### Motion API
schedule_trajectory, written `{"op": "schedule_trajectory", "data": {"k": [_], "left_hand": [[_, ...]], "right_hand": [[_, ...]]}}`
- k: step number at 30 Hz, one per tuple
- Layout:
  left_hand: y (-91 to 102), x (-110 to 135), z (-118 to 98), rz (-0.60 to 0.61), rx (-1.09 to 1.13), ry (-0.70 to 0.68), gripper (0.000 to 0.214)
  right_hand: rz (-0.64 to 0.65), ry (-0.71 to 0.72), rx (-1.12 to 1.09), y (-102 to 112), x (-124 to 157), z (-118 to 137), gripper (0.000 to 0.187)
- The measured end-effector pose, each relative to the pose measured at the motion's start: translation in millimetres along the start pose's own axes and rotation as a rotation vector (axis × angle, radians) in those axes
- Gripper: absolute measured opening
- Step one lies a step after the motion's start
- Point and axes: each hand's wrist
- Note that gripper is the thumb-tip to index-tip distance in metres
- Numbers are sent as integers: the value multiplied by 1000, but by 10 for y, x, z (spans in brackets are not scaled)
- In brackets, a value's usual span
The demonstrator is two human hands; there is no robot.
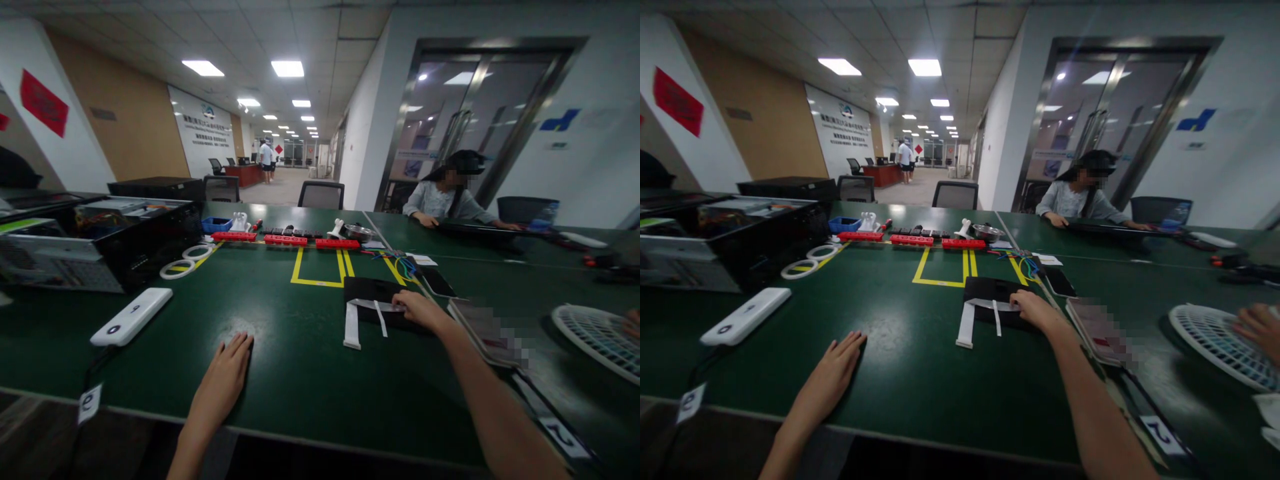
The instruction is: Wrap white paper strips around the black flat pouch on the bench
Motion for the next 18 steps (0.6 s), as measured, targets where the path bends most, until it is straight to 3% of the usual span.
{"op": "schedule_trajectory", "data": {"k": [6,13,18], "left_hand": [[12,7,-12,2,-7,1,42],[17,3,-28,-2,1,23,41],[29,7,-36,-1,20,24,41]], "right_hand": [[-112,-42,69,225,91,55,24],[-482,-543,284,359,209,116,32],[-410,-522,274,205,219,-13,39]]}}
Point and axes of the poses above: each hand's wrist, its own x-axis away from the middle knuckle, its own y-axis out of the back of the hand, z = x × y, and after that the axes turned 15 degrees about y, right-handed
